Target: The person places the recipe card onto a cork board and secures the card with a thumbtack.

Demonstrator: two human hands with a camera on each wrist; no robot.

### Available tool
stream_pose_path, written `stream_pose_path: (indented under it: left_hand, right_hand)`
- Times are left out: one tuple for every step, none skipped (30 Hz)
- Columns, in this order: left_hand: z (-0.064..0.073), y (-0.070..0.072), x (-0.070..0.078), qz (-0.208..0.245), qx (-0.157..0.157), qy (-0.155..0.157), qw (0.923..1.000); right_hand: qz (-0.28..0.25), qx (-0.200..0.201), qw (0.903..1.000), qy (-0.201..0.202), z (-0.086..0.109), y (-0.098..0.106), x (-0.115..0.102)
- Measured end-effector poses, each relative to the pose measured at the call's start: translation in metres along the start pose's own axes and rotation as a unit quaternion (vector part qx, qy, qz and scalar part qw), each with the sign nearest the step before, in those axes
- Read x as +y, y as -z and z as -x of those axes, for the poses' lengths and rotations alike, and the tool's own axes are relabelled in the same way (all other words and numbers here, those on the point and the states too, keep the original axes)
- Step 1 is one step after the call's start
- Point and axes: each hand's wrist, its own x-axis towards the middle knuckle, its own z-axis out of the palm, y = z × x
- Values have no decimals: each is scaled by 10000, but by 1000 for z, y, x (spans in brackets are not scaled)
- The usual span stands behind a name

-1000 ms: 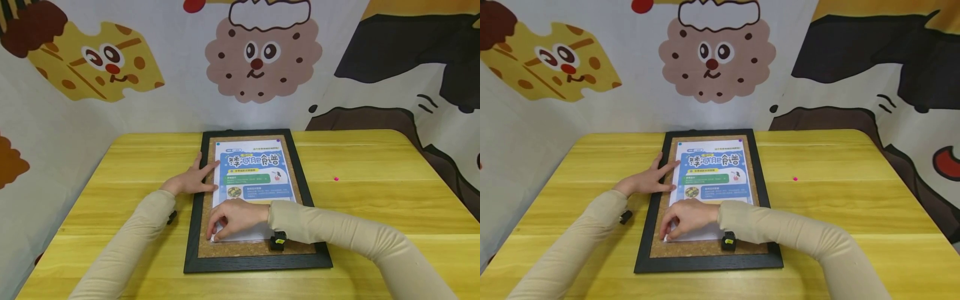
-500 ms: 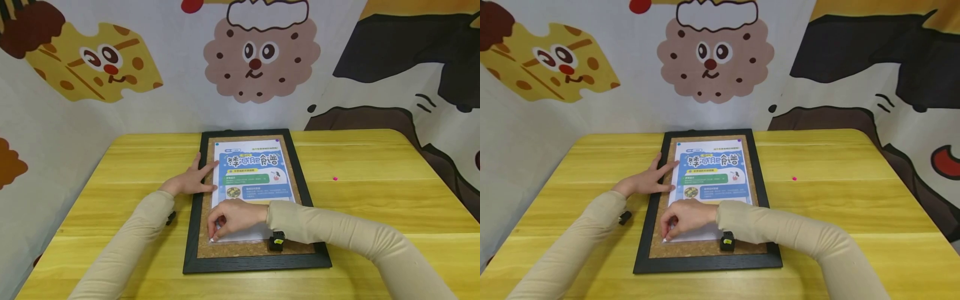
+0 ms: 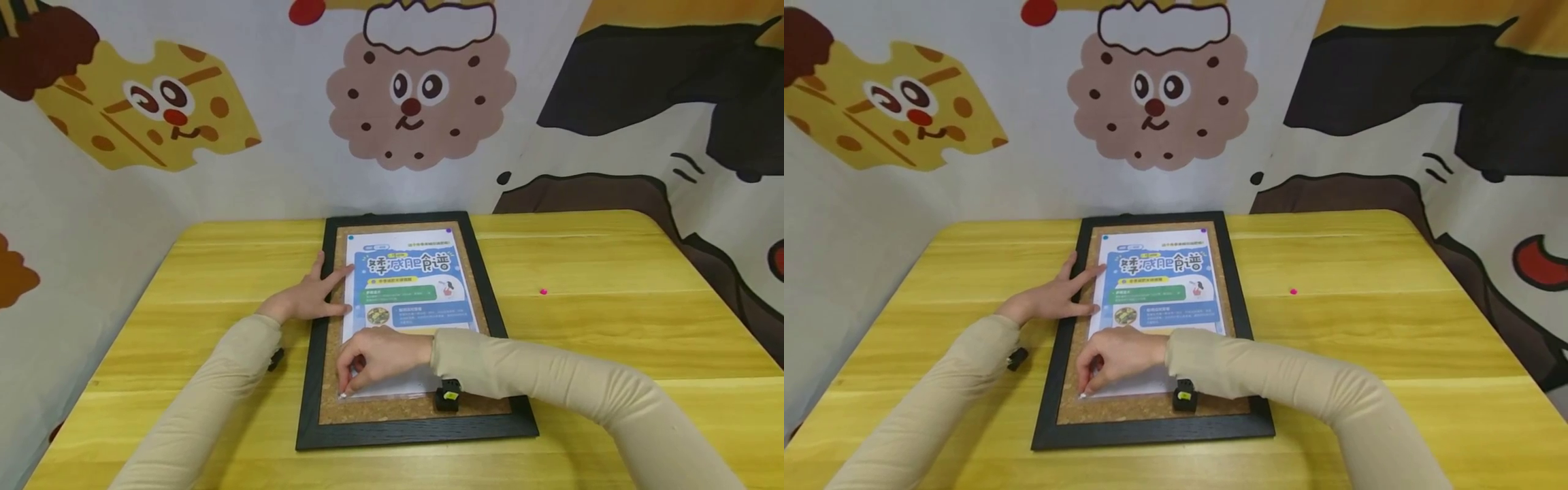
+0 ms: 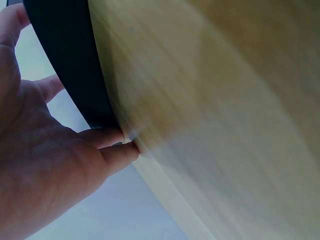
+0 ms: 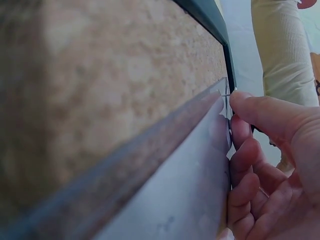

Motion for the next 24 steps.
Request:
stream_pose_path:
  left_hand:
    - [0,0,0,6,0,-8,10000]
    - [0,0,0,21,1,-9,10000]
    - [0,0,0,32,1,-11,10000]
    - [0,0,0,38,-4,-17,10000]
    - [0,0,0,41,-3,-25,10000]
    - [0,0,0,54,-3,-34,10000]
    - [0,0,-1,56,0,-37,10000]
    - [-1,-1,-1,52,3,-38,10000]
    - [-1,-1,-2,43,7,-44,10000]
    - [-1,-1,-2,39,16,-56,10000]
    - [-1,-1,-3,33,26,-64,10000]
    - [-2,-2,-4,25,29,-72,10000]
    - [-2,-2,-4,13,32,-79,10000]
    - [-2,-2,-4,6,36,-86,10000]
    - [-2,-2,-4,7,38,-90,10000]
    - [-3,-2,-5,7,37,-97,9999]
    - [-3,-2,-5,7,29,-98,9999]
    - [-3,-2,-4,13,24,-100,9999]
    - [-3,-2,-4,22,23,-100,9999]
    - [-2,-2,-4,20,24,-99,9999]
    - [-2,-2,-4,19,23,-102,9999]
    - [-2,-2,-3,10,25,-103,9999]
    - [-2,-2,-3,0,25,-103,9999]
    - [-2,-2,-3,-10,32,-104,9999]
  right_hand:
    - [3,2,10000,5,0,0,0]
    - [-7,2,10000,7,0,0,0]
    - [-8,2,10000,1,0,0,0]
    - [-3,6,10000,-3,0,-1,0]
    - [10,11,10000,-9,0,-1,0]
    - [25,14,10000,-21,0,-1,0]
    - [33,17,10000,-34,0,-1,-1]
    - [60,20,10000,-42,0,-1,-1]
    - [81,21,9999,-60,0,-1,-1]
    - [92,19,9999,-80,0,-1,-2]
    - [101,13,9999,-104,0,-1,-2]
    - [106,10,9998,-138,0,-1,-3]
    - [112,6,9998,-167,0,-1,-3]
    - [127,4,9997,-193,0,-1,-3]
    - [119,1,9997,-221,0,-1,-4]
    - [134,6,9996,-236,0,-2,-3]
    - [166,15,9996,-248,0,-2,-3]
    - [210,17,9995,-246,0,-2,-4]
    - [270,14,9994,-237,0,-3,-4]
    - [319,18,9992,-226,-1,-3,-4]
    - [359,20,9991,-218,-1,-3,-4]
    - [411,24,9989,-216,-1,-4,-4]
    - [438,23,9988,-215,-1,-4,-4]
    - [450,20,9988,-215,-1,-4,-4]
